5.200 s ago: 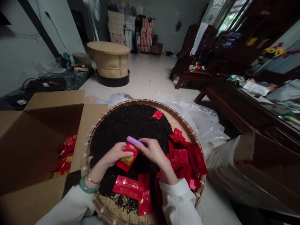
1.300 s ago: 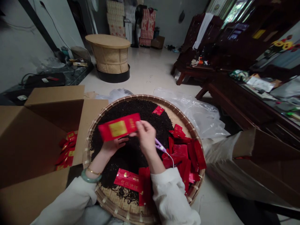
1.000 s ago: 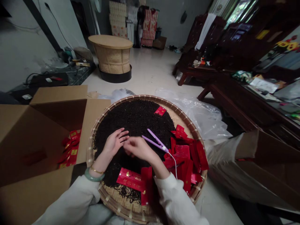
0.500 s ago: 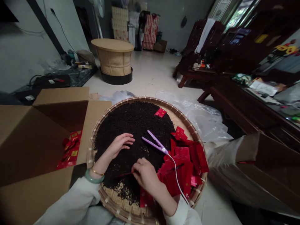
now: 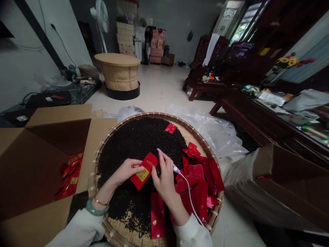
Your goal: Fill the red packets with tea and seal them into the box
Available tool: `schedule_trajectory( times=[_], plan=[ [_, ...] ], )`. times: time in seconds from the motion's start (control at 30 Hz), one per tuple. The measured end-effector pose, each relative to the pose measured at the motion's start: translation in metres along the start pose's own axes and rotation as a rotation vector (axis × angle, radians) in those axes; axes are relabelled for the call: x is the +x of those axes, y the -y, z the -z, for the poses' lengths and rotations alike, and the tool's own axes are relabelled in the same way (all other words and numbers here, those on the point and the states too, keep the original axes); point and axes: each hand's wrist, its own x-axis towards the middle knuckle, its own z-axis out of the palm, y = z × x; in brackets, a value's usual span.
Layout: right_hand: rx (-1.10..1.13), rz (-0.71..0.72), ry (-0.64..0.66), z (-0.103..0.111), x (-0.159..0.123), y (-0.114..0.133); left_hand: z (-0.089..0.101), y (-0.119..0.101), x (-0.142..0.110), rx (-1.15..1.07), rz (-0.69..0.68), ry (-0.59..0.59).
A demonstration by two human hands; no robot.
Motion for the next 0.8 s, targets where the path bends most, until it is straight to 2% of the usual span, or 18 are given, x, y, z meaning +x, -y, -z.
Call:
schedule_trajectory(
  times=[0.13, 0.27, 0.37, 0.5, 0.6, 0.8],
  plan=[
    [-0.008, 0.07, 0.022, -0.008, 0.004, 0.004, 0.0, 0.001, 0.001, 0.005, -0.018, -0.037],
    [0.011, 0.01, -0.034, -0.007, 0.007, 0.005, 0.001, 0.004, 0.003, 0.05, -0.039, -0.062],
    [-0.06, -0.021, -0.048, -0.004, 0.012, 0.004, 0.0, 0.004, 0.005, 0.117, -0.065, -0.082],
    [-0.201, 0.108, -0.027, -0.001, 0.016, 0.007, -0.002, 0.002, 0.004, 0.137, -0.091, -0.086],
    [-0.18, 0.181, -0.026, -0.002, 0.015, 0.011, -0.002, 0.0, 0.002, 0.107, -0.07, -0.107],
    [0.008, 0.219, 0.206, -0.004, 0.009, 0.009, -0.001, -0.002, 0.001, 0.177, -0.09, -0.139]
  ],
)
